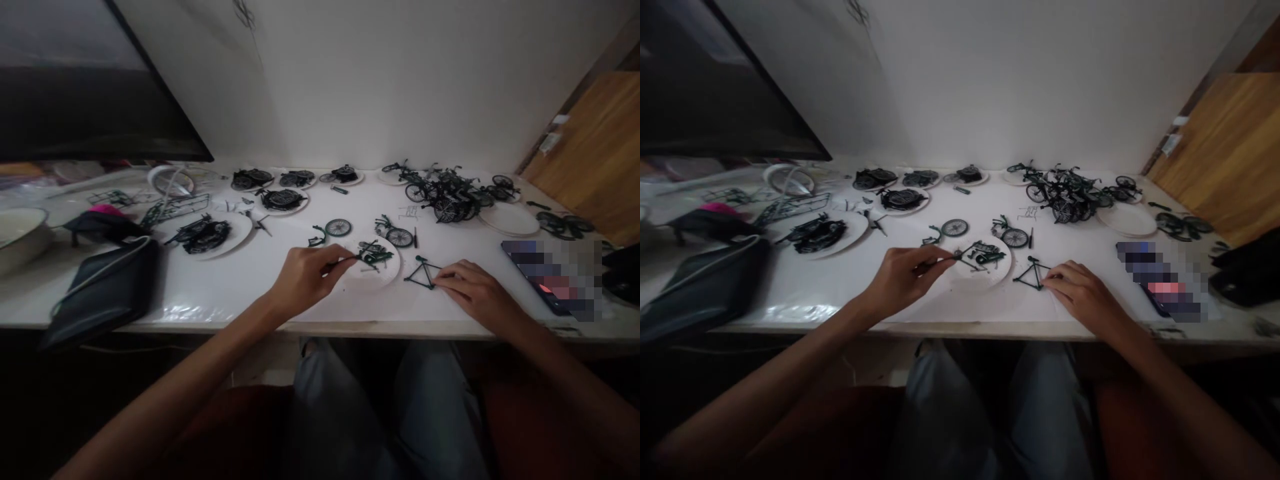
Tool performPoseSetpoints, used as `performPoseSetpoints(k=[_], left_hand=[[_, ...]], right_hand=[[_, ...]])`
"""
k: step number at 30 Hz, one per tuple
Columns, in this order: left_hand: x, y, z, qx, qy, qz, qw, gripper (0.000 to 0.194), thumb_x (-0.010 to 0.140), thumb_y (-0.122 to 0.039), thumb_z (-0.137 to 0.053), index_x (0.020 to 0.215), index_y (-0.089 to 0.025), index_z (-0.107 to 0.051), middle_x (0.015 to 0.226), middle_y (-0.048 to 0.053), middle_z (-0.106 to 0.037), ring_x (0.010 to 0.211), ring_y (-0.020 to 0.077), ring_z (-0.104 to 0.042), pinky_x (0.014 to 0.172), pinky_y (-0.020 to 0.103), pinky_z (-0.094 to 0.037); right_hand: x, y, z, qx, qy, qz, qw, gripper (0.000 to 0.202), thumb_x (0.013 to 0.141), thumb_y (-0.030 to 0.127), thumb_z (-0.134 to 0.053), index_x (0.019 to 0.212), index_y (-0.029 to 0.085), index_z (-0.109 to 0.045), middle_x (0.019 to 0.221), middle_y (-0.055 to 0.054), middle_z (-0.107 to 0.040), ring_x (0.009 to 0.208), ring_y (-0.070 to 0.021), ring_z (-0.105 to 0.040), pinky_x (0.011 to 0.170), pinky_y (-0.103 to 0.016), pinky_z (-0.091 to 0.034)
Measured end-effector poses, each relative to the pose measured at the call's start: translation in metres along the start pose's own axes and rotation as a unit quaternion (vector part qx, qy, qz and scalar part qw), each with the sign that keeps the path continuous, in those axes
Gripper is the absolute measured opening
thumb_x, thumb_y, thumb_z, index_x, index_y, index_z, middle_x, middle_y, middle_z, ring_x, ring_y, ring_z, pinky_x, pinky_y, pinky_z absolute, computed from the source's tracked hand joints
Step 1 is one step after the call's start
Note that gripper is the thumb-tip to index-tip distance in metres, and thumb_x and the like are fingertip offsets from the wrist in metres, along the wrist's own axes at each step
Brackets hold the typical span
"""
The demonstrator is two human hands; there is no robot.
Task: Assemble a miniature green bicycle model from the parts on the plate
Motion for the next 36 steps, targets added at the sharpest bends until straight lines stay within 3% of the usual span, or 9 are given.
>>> performPoseSetpoints(k=[3, 6, 9, 11, 21, 27, 30, 32, 36], left_hand=[[-0.025, 0.02, 0.018, 0.026, -0.025, 0.08, 0.996, 0.02, 0.094, -0.034, -0.063, 0.094, -0.018, -0.073, 0.067, -0.001, -0.07, 0.047, 0.0067, -0.044, 0.05, 0.021, -0.036], [-0.054, 0.064, 0.035, 0.062, -0.045, 0.197, 0.977, 0.026, 0.092, -0.04, -0.062, 0.089, -0.017, -0.074, 0.056, -0.002, -0.061, 0.048, 0.0087, -0.042, 0.048, 0.023, -0.033], [-0.074, 0.097, 0.032, 0.094, 0.004, 0.273, 0.957, 0.027, 0.092, -0.041, -0.06, 0.093, -0.019, -0.075, 0.068, 0.0, -0.069, 0.056, 0.0115, -0.053, 0.055, 0.024, -0.039], [-0.079, 0.106, 0.029, 0.106, 0.027, 0.288, 0.952, 0.025, 0.091, -0.04, -0.059, 0.094, -0.02, -0.075, 0.08, 0.001, -0.073, 0.064, 0.0132, -0.059, 0.061, 0.025, -0.042], [-0.073, 0.107, 0.029, 0.065, 0.06, 0.225, 0.97, 0.033, 0.092, -0.05, -0.06, 0.102, -0.023, -0.076, 0.122, 0.008, -0.065, 0.061, 0.0089, -0.057, 0.059, 0.026, -0.049], [-0.047, 0.097, 0.039, 0.083, 0.048, 0.196, 0.976, 0.037, 0.094, -0.05, -0.057, 0.102, -0.018, -0.072, 0.117, 0.011, -0.065, 0.07, 0.0128, -0.063, 0.064, 0.027, -0.053], [-0.02, 0.085, 0.021, 0.154, 0.098, 0.154, 0.971, 0.029, 0.095, -0.043, -0.058, 0.108, -0.019, -0.069, 0.12, 0.011, -0.066, 0.081, 0.018, -0.066, 0.067, 0.03, -0.052], [-0.002, 0.08, 0.006, 0.225, 0.115, 0.12, 0.96, 0.025, 0.092, -0.034, -0.064, 0.111, -0.018, -0.068, 0.119, 0.012, -0.067, 0.101, 0.0261, -0.065, 0.081, 0.036, -0.052], [0.02, 0.094, -0.027, 0.275, 0.163, 0.114, 0.941, 0.019, 0.088, -0.018, -0.066, 0.106, -0.017, -0.07, 0.107, 0.011, -0.074, 0.107, 0.0311, -0.063, 0.093, 0.045, -0.047]], right_hand=[[0.0, -0.002, 0.001, 0.024, -0.026, -0.016, 0.999, 0.021, 0.098, 0.018, -0.052, 0.106, 0.021, -0.071, 0.104, -0.009, -0.068, 0.102, -0.0235, -0.063, 0.09, -0.043, -0.055], [0.0, -0.006, 0.002, 0.041, -0.041, -0.041, 0.998, 0.02, 0.098, 0.023, -0.053, 0.106, 0.022, -0.071, 0.104, -0.009, -0.069, 0.102, -0.0248, -0.064, 0.091, -0.045, -0.055], [0.0, -0.011, -0.001, 0.045, -0.041, -0.051, 0.997, 0.021, 0.097, 0.026, -0.052, 0.105, 0.023, -0.072, 0.103, -0.009, -0.07, 0.102, -0.0258, -0.065, 0.093, -0.045, -0.055], [-0.002, -0.014, -0.003, 0.043, -0.042, -0.054, 0.997, 0.022, 0.097, 0.027, -0.051, 0.106, 0.023, -0.071, 0.104, -0.009, -0.07, 0.102, -0.0259, -0.066, 0.094, -0.045, -0.054], [-0.005, -0.014, -0.002, 0.016, -0.066, -0.059, 0.996, 0.021, 0.096, 0.026, -0.051, 0.111, 0.024, -0.066, 0.109, -0.009, -0.069, 0.102, -0.0273, -0.067, 0.093, -0.047, -0.055], [-0.004, -0.014, -0.001, 0.032, -0.062, -0.063, 0.996, 0.02, 0.095, 0.025, -0.051, 0.109, 0.025, -0.066, 0.107, -0.009, -0.069, 0.101, -0.0284, -0.067, 0.09, -0.049, -0.056], [-0.005, -0.018, -0.003, 0.04, -0.055, -0.069, 0.995, 0.02, 0.095, 0.028, -0.051, 0.109, 0.025, -0.065, 0.109, -0.009, -0.069, 0.103, -0.028, -0.066, 0.094, -0.049, -0.054], [-0.006, -0.021, -0.006, 0.04, -0.051, -0.075, 0.995, 0.02, 0.096, 0.03, -0.052, 0.11, 0.024, -0.065, 0.11, -0.009, -0.068, 0.105, -0.0276, -0.065, 0.096, -0.048, -0.053], [-0.006, -0.023, -0.007, 0.045, -0.049, -0.076, 0.995, 0.02, 0.096, 0.033, -0.053, 0.108, 0.023, -0.066, 0.108, -0.009, -0.068, 0.103, -0.0268, -0.065, 0.095, -0.046, -0.053]])
Point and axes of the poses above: each hand's wrist, its own x-axis towards the middle knuckle, its own z-axis out of the back of the hand, y = z × x, the point moved 9 cm from there along x, towards the middle knuckle
